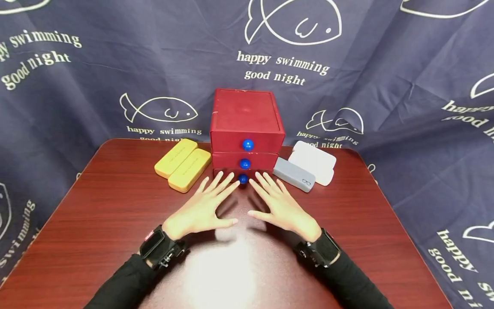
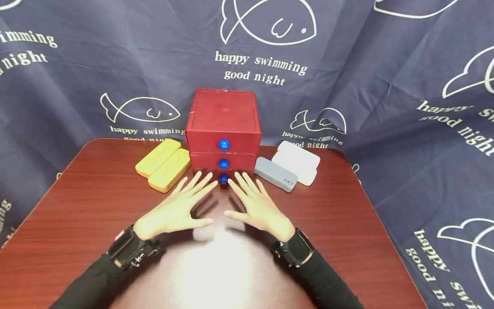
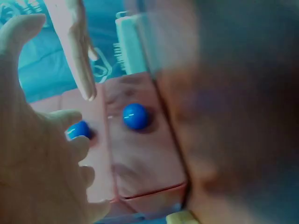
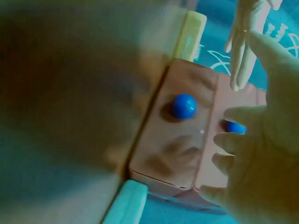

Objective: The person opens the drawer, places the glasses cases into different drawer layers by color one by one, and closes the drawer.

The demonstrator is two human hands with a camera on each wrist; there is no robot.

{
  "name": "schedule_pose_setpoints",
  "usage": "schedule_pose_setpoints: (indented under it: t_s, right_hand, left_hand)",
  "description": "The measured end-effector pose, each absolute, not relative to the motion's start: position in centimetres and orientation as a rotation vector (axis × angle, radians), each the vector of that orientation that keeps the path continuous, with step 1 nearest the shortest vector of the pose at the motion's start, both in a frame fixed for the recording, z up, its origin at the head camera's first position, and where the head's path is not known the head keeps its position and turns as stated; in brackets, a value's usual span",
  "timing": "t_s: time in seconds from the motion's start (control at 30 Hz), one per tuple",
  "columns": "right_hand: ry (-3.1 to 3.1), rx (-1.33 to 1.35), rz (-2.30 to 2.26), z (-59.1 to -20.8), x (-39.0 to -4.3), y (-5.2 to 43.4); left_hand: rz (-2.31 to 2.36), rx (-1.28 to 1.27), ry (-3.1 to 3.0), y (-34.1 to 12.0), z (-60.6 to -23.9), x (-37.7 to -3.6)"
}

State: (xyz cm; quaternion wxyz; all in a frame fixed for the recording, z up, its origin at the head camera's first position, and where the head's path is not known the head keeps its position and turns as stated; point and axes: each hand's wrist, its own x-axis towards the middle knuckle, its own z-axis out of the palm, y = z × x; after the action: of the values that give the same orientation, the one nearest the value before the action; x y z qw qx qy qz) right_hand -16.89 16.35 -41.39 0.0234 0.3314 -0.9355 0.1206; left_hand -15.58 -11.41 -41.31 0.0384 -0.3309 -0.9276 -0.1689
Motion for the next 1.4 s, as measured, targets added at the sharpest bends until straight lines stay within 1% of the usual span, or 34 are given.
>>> schedule_pose_setpoints:
  t_s: [0.17,0.3,0.43,0.63,0.83,1.0,1.23,1.4]
  right_hand:
    - [-2.735,1.048,0.431,-39.4,-17.3,16.5]
    - [-2.631,1.063,0.433,-36.8,-17.7,16.3]
    - [-2.546,1.067,0.428,-34.0,-18.1,15.9]
    - [-2.427,1.068,0.417,-31.1,-19.3,15.2]
    - [-2.349,1.076,0.324,-30.0,-20.6,14.2]
    - [-2.326,1.100,0.242,-30.2,-21.6,13.2]
    - [-2.307,1.086,0.090,-31.0,-23.0,12.0]
    - [-2.232,1.093,0.019,-31.7,-23.8,11.3]
  left_hand:
    - [-0.718,-1.024,-2.713,-11.7,-38.5,-16.0]
    - [-0.842,-1.041,-2.509,-11.9,-35.5,-16.7]
    - [-0.925,-0.980,-2.339,-11.7,-32.7,-17.7]
    - [-1.206,-0.731,-2.325,-11.9,-28.9,-19.9]
    - [-1.598,-0.393,-2.457,-12.0,-25.8,-23.2]
    - [-1.765,-0.162,-2.582,-11.9,-24.8,-26.2]
    - [-2.131,-0.034,-2.653,-11.4,-25.3,-29.4]
    - [-2.178,0.039,-2.685,-11.2,-25.7,-30.6]
